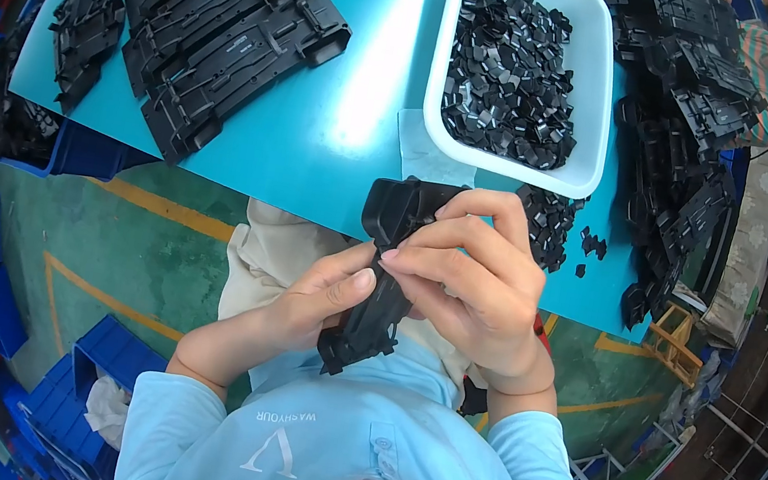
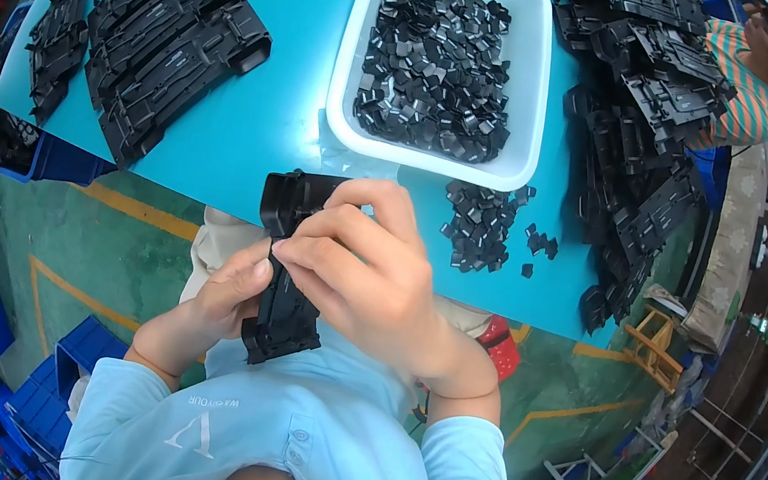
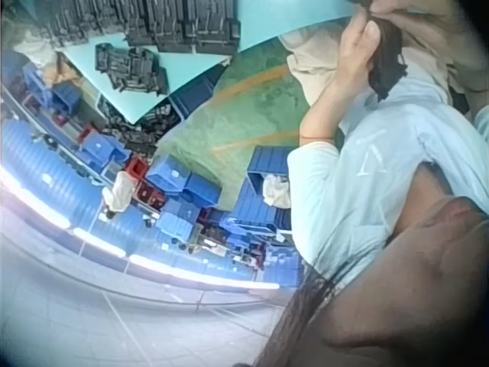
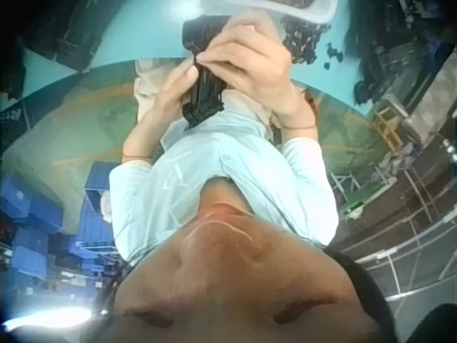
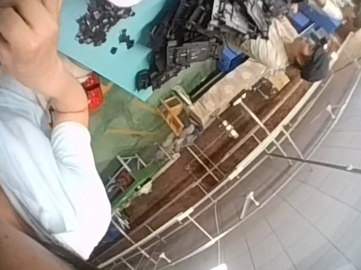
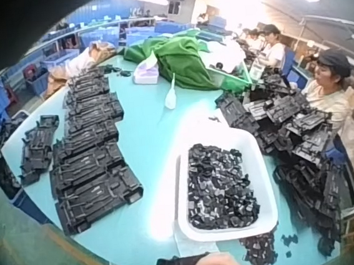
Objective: The person repeatedly picks up plastic toy car chassis and attaches small black plastic pieces onto them by hand.
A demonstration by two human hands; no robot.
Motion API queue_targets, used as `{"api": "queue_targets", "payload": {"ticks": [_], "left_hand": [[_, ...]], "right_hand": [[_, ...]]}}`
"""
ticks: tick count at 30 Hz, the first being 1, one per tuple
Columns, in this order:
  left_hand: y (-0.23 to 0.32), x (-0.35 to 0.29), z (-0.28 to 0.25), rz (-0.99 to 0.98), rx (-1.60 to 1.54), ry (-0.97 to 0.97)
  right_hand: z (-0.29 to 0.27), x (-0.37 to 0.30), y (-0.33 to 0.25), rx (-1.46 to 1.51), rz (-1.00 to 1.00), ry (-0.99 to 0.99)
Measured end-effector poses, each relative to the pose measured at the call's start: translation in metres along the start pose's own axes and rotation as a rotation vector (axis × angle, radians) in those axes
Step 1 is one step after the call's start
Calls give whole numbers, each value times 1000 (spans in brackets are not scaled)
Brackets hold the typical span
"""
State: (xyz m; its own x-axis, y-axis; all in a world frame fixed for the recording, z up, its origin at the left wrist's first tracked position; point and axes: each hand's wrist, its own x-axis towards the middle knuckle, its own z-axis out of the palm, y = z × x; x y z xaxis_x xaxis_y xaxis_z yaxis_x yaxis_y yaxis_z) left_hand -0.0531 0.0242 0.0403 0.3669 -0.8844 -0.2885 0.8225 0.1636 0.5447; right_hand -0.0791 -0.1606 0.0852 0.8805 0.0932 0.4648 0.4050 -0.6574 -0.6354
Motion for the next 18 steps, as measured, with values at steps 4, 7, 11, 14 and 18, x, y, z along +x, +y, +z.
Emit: {"api": "queue_targets", "payload": {"ticks": [4,7,11,14,18], "left_hand": [[0,0,-4,-27,34,-69],[24,-3,3,-8,72,-37],[77,-7,-25,168,-22,71],[149,-8,-61,401,1,65],[239,-6,-103,373,439,430]], "right_hand": [[-6,-2,-5,32,75,11],[-20,-6,-11,6,-6,27],[-35,-23,3,125,44,182],[-41,-43,19,167,118,201],[-52,-73,32,195,226,262]]}}
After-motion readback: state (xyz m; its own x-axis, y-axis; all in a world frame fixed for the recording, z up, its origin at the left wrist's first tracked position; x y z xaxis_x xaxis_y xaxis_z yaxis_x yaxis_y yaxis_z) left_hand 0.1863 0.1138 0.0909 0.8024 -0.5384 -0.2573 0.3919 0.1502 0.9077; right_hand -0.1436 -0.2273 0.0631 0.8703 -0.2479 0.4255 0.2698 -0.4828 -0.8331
